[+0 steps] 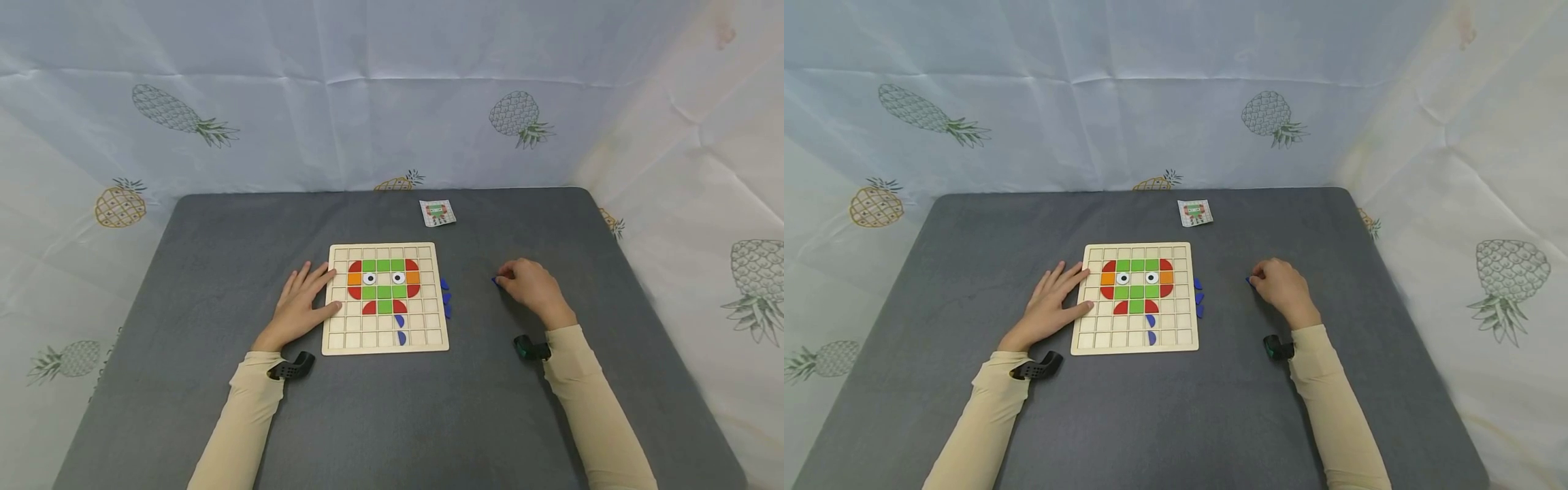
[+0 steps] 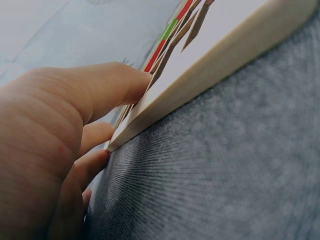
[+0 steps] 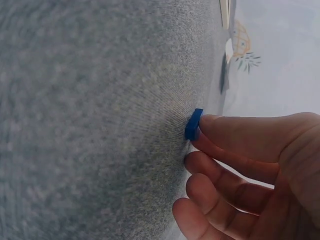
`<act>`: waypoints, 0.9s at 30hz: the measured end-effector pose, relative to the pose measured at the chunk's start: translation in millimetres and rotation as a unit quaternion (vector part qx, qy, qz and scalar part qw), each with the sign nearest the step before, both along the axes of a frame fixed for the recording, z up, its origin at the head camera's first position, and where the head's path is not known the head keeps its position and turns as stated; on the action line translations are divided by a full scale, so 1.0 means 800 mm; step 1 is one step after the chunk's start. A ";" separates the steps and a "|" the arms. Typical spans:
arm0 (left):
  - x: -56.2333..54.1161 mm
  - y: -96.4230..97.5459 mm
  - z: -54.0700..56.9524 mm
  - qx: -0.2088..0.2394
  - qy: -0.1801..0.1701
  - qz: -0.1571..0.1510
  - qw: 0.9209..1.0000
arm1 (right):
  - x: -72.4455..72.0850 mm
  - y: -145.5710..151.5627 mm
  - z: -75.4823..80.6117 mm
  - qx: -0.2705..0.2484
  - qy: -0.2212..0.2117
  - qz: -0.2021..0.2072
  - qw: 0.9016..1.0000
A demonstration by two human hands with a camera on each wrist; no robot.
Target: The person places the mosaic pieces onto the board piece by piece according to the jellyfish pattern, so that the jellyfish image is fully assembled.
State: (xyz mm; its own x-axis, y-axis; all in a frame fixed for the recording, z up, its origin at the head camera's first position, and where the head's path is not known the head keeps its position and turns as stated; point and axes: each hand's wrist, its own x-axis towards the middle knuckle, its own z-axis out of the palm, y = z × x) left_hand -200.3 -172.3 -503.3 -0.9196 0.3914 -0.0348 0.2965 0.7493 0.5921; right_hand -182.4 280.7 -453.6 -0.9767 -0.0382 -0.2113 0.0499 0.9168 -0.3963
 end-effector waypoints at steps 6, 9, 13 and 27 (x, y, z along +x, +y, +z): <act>0.000 -0.001 0.001 0.004 0.000 -0.001 1.000 | 0.000 0.000 0.000 -0.008 -0.003 0.008 1.000; 0.000 -0.001 0.001 0.002 0.000 -0.001 1.000 | 0.000 0.000 0.000 -0.005 -0.009 0.011 1.000; 0.000 -0.001 0.000 0.000 0.000 -0.001 1.000 | 0.001 -0.001 -0.003 -0.003 -0.011 0.013 1.000; 0.000 -0.001 -0.003 -0.001 -0.002 0.001 1.000 | -0.004 0.002 -0.001 -0.102 0.011 0.022 0.994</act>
State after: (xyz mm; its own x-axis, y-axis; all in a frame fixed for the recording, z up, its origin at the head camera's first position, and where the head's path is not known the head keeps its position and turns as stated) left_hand -200.4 -173.0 -505.8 -0.9201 0.3897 -0.0397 0.2927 0.7514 0.5914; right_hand -185.9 282.2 -454.1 -0.9773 -0.1216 -0.1733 0.0002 0.8181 -0.5751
